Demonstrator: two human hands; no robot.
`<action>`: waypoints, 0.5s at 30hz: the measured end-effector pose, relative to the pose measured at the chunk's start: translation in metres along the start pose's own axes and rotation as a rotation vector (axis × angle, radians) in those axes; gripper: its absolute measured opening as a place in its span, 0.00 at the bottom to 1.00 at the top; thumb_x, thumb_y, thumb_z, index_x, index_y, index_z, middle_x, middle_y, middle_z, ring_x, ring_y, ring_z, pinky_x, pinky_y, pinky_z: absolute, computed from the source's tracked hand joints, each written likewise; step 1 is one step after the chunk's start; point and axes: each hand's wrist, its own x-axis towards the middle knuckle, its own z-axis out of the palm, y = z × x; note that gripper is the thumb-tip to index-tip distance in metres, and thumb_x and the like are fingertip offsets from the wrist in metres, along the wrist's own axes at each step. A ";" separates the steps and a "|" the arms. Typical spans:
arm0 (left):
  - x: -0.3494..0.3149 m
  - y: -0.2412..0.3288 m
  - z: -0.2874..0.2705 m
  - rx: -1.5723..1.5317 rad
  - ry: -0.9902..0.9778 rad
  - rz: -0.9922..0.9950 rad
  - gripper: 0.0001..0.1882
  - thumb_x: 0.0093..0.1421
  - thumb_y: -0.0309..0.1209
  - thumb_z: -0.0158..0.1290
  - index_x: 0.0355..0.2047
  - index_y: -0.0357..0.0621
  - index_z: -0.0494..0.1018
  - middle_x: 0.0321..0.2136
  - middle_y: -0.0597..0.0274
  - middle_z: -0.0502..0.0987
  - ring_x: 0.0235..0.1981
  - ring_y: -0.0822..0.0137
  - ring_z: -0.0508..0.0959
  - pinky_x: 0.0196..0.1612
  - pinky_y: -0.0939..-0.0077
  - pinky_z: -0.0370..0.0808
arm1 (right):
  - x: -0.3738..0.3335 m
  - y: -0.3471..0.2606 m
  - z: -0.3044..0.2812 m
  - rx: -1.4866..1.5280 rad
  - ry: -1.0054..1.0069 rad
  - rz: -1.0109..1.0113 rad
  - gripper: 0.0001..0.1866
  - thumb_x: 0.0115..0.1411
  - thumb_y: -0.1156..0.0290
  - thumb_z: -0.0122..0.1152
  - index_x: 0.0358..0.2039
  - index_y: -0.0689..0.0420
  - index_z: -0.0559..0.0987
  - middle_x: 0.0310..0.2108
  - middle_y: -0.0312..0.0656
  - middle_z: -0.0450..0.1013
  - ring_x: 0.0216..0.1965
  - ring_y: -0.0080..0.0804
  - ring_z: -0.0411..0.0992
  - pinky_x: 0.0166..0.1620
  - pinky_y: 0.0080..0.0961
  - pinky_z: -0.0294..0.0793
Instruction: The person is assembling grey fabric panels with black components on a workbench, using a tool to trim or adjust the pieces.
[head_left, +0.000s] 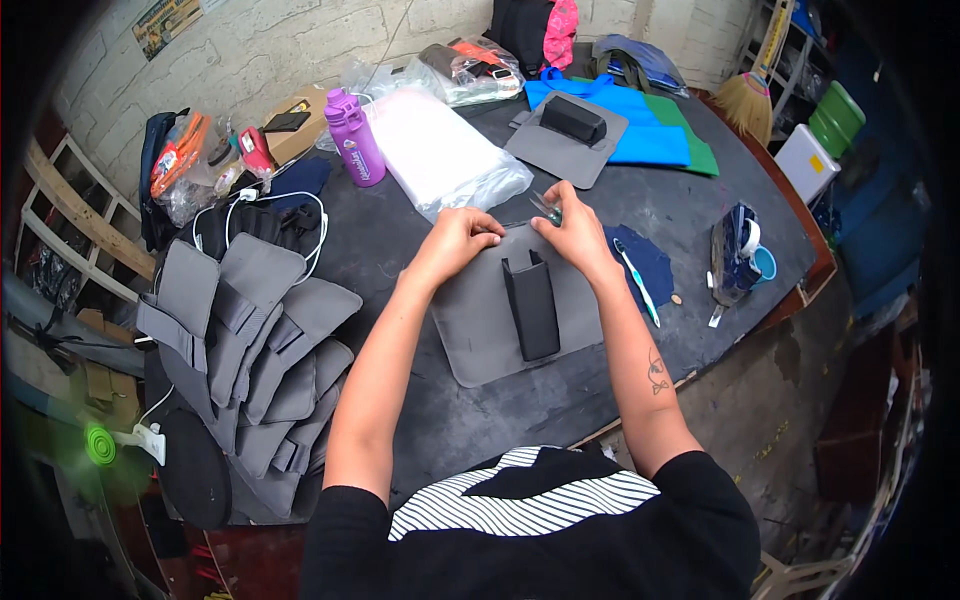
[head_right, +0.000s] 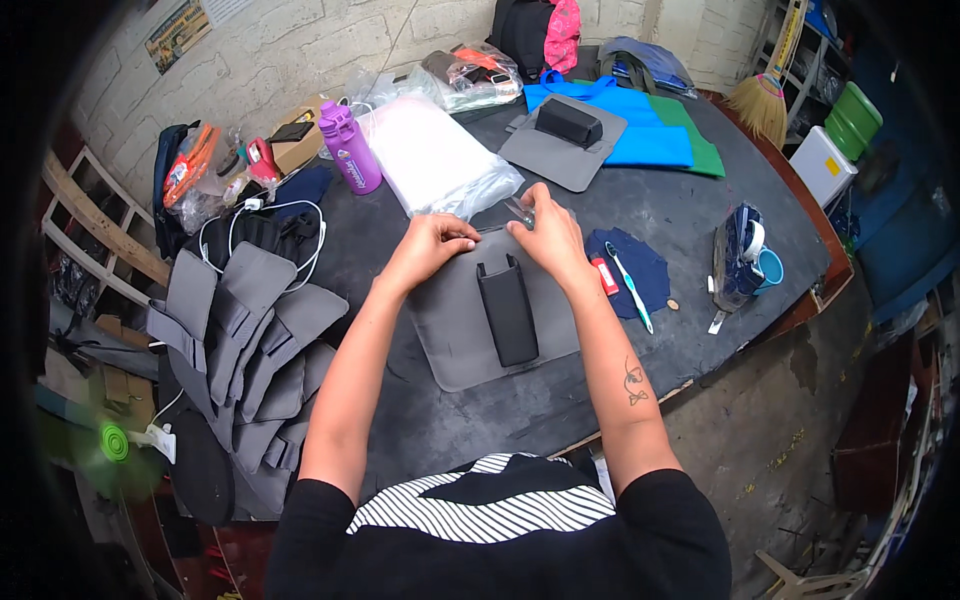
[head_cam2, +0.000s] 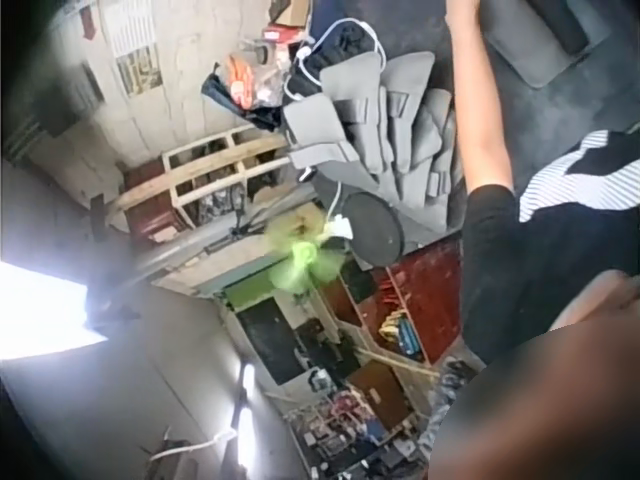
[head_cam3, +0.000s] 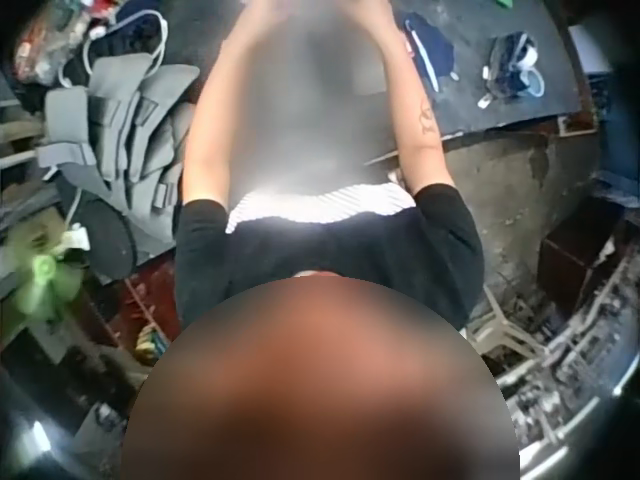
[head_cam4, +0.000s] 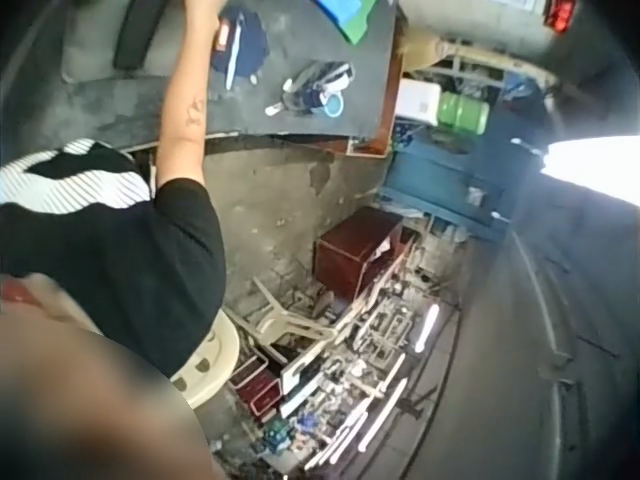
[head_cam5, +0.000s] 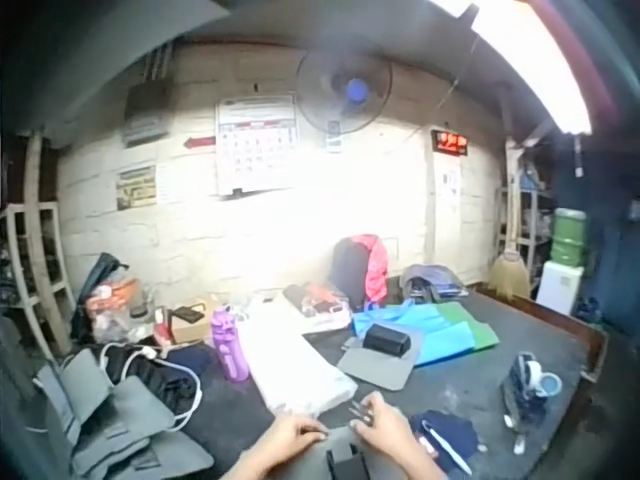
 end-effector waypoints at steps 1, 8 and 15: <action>0.000 0.004 0.004 0.038 0.022 -0.027 0.07 0.54 0.21 0.56 0.34 0.35 0.78 0.27 0.57 0.79 0.27 0.74 0.76 0.36 0.80 0.72 | 0.000 0.008 0.006 0.039 0.062 -0.080 0.21 0.51 0.66 0.64 0.42 0.58 0.67 0.40 0.50 0.74 0.40 0.51 0.74 0.43 0.41 0.71; 0.005 -0.022 0.003 -0.148 -0.001 -0.138 0.03 0.58 0.23 0.53 0.30 0.35 0.74 0.24 0.67 0.76 0.28 0.79 0.72 0.34 0.83 0.70 | -0.012 -0.016 -0.013 -0.091 -0.099 -0.396 0.16 0.49 0.71 0.64 0.40 0.53 0.76 0.34 0.40 0.70 0.36 0.41 0.73 0.39 0.32 0.72; 0.011 -0.035 0.007 -0.243 -0.019 -0.164 0.04 0.60 0.24 0.51 0.30 0.38 0.72 0.23 0.70 0.72 0.27 0.81 0.69 0.32 0.84 0.67 | -0.005 -0.011 -0.003 -0.092 -0.121 -0.429 0.10 0.48 0.70 0.64 0.34 0.52 0.81 0.31 0.39 0.72 0.33 0.41 0.74 0.37 0.37 0.71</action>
